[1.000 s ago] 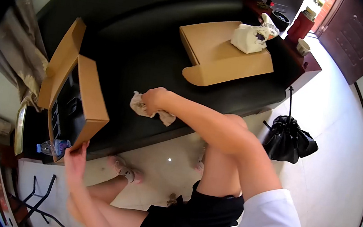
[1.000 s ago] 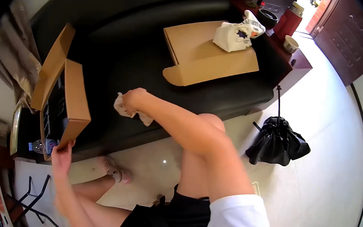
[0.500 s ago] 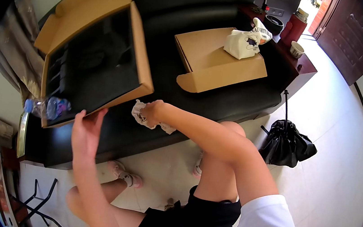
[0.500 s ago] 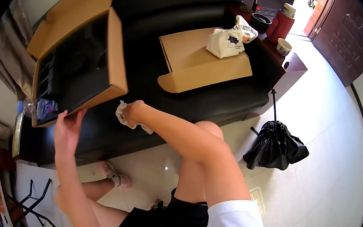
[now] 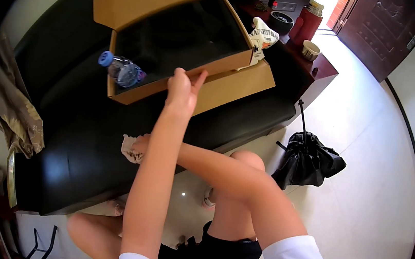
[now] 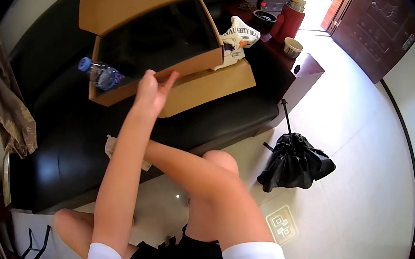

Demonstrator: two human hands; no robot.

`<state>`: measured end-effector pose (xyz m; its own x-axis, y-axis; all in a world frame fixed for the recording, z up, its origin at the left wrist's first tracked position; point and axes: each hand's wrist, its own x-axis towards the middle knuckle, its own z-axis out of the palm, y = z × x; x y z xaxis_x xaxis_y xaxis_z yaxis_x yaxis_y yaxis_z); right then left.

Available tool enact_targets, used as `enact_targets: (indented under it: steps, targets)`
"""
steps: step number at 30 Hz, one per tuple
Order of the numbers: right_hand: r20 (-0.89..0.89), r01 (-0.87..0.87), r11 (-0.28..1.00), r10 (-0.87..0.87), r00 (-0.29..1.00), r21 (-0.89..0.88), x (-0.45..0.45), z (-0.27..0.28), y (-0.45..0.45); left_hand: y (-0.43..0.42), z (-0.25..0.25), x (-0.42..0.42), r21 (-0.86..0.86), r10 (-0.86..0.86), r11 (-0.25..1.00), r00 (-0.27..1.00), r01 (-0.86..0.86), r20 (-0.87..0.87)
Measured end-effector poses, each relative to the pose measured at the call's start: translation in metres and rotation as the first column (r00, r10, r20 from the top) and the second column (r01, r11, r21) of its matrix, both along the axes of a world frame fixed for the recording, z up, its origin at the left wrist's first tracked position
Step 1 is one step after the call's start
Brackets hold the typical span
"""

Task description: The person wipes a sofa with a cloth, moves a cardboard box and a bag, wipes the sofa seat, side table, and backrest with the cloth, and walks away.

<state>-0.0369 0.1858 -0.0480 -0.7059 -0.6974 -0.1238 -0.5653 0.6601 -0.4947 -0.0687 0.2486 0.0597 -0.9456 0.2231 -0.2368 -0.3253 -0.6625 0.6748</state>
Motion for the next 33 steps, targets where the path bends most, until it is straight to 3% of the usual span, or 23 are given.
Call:
enact_targets:
  steps: [3,4,6,8,10,12,14,16,20,22,24,26,28,30,32,33]
  targets:
    - [-0.053,-0.005,0.992,-0.002,0.999,-0.124,0.001,-0.002,0.005,0.031,-0.019,-0.004,0.006,-0.105,0.995,0.993,0.104,0.049]
    - [-0.052,-0.013,0.992,0.007,0.999,-0.123,0.0,0.0,0.008,0.041,-0.033,-0.006,-0.038,-0.149,0.988,0.987,0.152,0.061]
    - [-0.026,-0.013,0.983,0.008,1.0,-0.185,-0.001,0.004,0.013,0.054,-0.033,0.006,-0.293,-0.181,0.933,0.976,0.21,0.121]
    - [-0.017,-0.035,0.979,0.032,0.999,-0.201,-0.006,-0.011,0.008,0.055,-0.03,0.008,-0.333,-0.229,0.907,0.965,0.259,0.127]
    - [-0.231,-0.036,0.986,-0.003,0.973,-0.164,-0.003,-0.017,0.006,0.049,-0.023,0.013,-0.444,-0.238,0.864,0.97,0.238,0.055]
    - [-0.197,0.001,0.981,-0.04,0.98,-0.195,0.005,-0.006,0.006,0.034,-0.02,0.016,-0.526,-0.357,0.788,0.934,0.321,0.035]
    - [-0.292,-0.074,0.976,0.01,0.956,-0.207,0.012,-0.016,0.003,0.017,-0.033,0.012,-0.519,-0.429,0.776,0.903,0.359,-0.017]
    - [-0.208,-0.242,0.969,0.246,0.947,0.044,0.012,-0.004,0.005,-0.003,-0.039,0.01,-0.53,-0.487,0.75,0.872,0.396,-0.038]
    - [-0.273,-0.287,0.958,0.27,0.923,-0.025,0.001,-0.025,0.006,-0.041,-0.039,0.017,-0.633,-0.519,0.68,0.853,0.371,-0.057]
    - [-0.223,-0.223,0.963,0.187,0.957,-0.151,-0.001,-0.032,0.001,-0.073,-0.035,0.029,-0.778,-0.814,0.473,0.544,0.413,-0.205]
    - [-0.288,-0.195,0.967,0.142,0.947,-0.165,-0.004,-0.034,-0.009,-0.119,-0.017,0.059,-0.707,-0.919,0.377,0.337,0.599,-0.205]
    - [-0.312,-0.01,0.993,-0.028,0.95,-0.121,-0.001,-0.022,-0.02,-0.167,0.005,0.086,-0.859,-0.965,0.219,0.231,0.463,-0.122]
    - [-0.317,0.015,0.991,-0.056,0.947,-0.129,-0.012,-0.015,-0.04,-0.219,0.044,0.113,-0.948,-0.961,0.002,0.264,0.317,0.086]
    - [-0.423,0.06,0.985,-0.125,0.898,-0.164,-0.034,-0.014,-0.066,-0.266,0.027,0.128,-0.987,-0.966,0.134,0.232,0.084,-0.111]
    - [-0.484,0.087,0.97,-0.189,0.855,-0.226,-0.061,-0.026,-0.099,-0.313,0.031,0.134,-0.922,-0.921,0.255,0.365,0.291,-0.139]
    - [-0.551,0.197,0.943,-0.317,0.772,-0.267,-0.079,-0.033,-0.119,-0.337,0.032,0.136,-0.928,-0.877,0.309,0.441,0.208,-0.193]
